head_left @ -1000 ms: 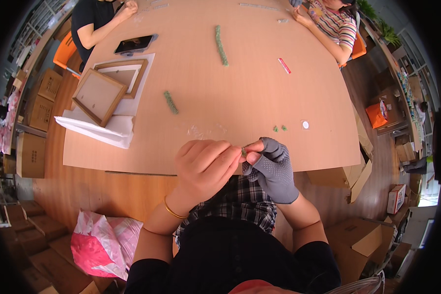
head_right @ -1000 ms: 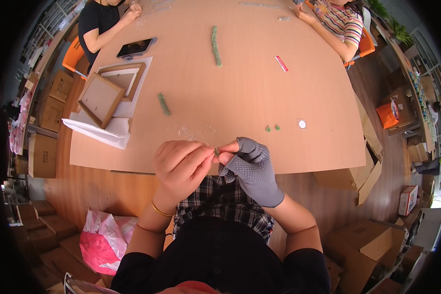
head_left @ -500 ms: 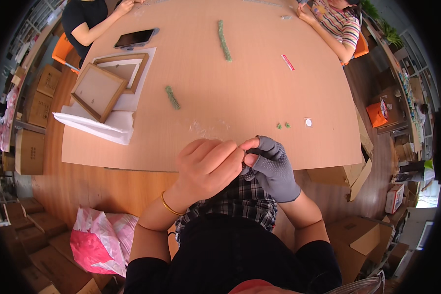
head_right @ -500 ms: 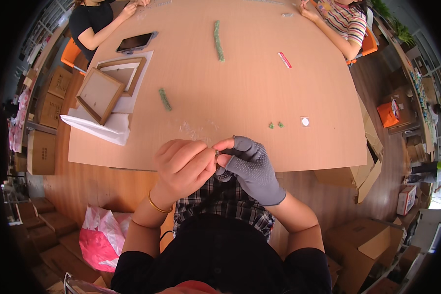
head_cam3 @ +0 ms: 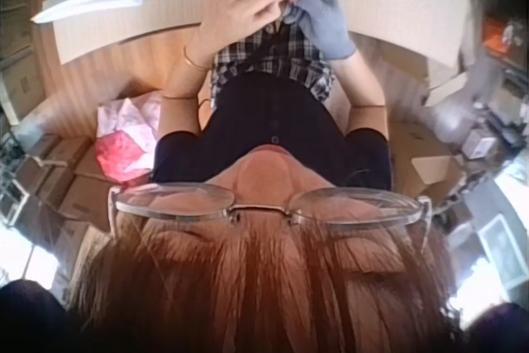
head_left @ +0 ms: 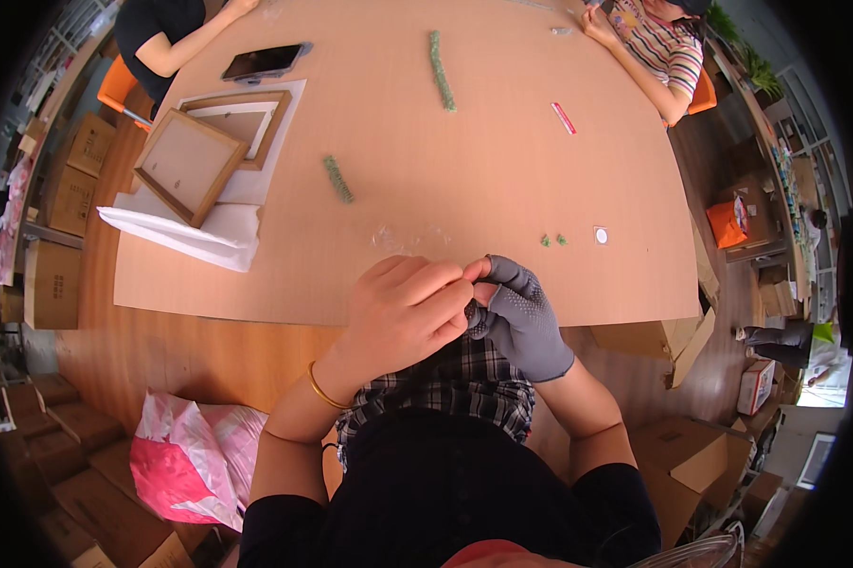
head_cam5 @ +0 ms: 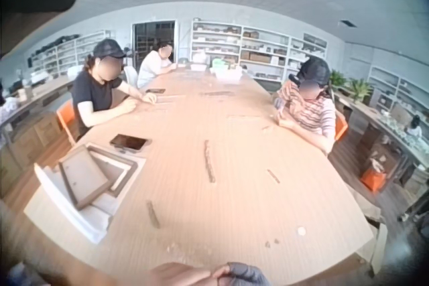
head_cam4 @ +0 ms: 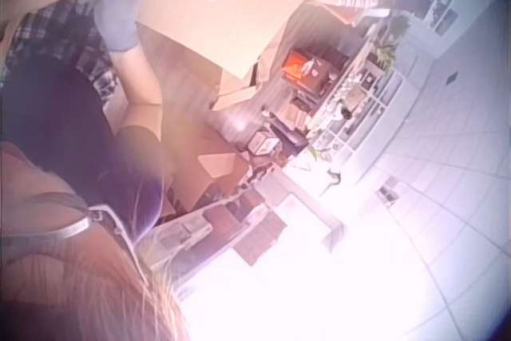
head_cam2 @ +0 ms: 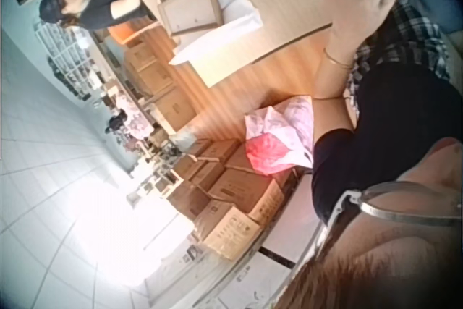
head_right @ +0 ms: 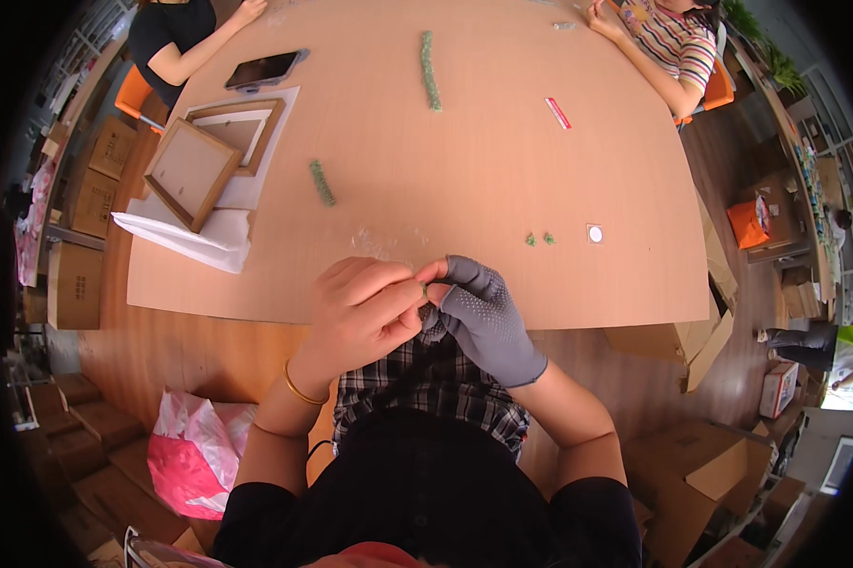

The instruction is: The person assembles small green plastic parts with white plastic inserts by hand at a workbench.

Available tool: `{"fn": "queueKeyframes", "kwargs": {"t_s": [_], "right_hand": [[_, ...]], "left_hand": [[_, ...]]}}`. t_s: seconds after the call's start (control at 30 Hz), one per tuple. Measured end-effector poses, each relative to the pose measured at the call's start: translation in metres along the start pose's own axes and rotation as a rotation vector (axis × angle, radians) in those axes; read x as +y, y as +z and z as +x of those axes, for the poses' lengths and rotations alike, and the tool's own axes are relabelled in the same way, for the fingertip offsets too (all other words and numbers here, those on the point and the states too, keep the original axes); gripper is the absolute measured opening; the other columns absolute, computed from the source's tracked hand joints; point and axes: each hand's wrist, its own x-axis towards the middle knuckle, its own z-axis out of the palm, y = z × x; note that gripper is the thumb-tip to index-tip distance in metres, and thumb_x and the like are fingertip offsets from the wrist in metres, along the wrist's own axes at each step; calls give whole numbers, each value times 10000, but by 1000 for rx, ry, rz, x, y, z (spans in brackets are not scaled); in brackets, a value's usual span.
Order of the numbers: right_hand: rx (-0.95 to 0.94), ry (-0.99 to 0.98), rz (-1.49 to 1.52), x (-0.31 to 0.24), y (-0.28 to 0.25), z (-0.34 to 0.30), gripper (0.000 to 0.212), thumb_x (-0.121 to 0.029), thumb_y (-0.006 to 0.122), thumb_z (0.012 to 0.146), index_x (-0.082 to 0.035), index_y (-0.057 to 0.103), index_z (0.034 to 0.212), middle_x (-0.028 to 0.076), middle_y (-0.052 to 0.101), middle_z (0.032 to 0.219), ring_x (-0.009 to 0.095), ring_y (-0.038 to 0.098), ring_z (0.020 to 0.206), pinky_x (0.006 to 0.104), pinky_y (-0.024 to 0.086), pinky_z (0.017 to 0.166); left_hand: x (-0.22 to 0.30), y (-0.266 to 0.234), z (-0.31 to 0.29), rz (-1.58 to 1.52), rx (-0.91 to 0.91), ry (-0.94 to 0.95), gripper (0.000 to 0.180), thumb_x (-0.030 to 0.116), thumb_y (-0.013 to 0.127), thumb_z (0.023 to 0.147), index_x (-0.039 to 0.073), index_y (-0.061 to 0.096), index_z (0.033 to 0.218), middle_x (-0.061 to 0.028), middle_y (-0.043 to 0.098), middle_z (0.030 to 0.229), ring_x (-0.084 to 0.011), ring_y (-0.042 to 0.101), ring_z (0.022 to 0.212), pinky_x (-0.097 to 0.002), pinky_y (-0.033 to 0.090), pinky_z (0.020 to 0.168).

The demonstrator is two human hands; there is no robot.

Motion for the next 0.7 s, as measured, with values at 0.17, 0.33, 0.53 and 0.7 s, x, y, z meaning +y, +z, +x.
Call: {"fn": "queueKeyframes", "kwargs": {"t_s": [0.17, 0.33, 0.53, 0.7], "right_hand": [[159, -64, 82, 2, -15, 17, 189, -64, 534, 1006, 15, 624, 1152, 69, 671, 923, 105, 617, 714, 234, 508, 637], [264, -325, -124, -6, -51, 41, 185, -67, 546, 1008, 7, 631, 1155, 72, 682, 904, 105, 602, 686, 228, 492, 624], [166, -200, -523, -9, -42, 73, 159, -112, 596, 1006, 7, 658, 1091, 67, 700, 891, 91, 615, 713, 225, 498, 624], [-150, -624, -1442, -9, -14, 132, 84, -92, 654, 892, -22, 684, 929, 114, 697, 827, 245, 671, 723, 326, 539, 675]], "left_hand": [[-4, 4, -10, -132, 35, -134, 184, 15, 693, 657, 85, 606, 804, -36, 621, 868, -231, 606, 663, -351, 485, 596], [-33, 6, -41, 3, -39, -390, 140, 16, 679, 709, 76, 602, 809, -64, 623, 879, -289, 604, 753, -393, 492, 676], [-42, 11, -58, 238, -68, -430, 102, 83, 720, 788, 112, 643, 849, -33, 631, 904, -265, 606, 859, -403, 448, 815], [-47, 23, -74, 199, 2, -480, 132, 107, 775, 771, 117, 672, 852, -27, 646, 923, -265, 612, 868, -400, 445, 829]]}}
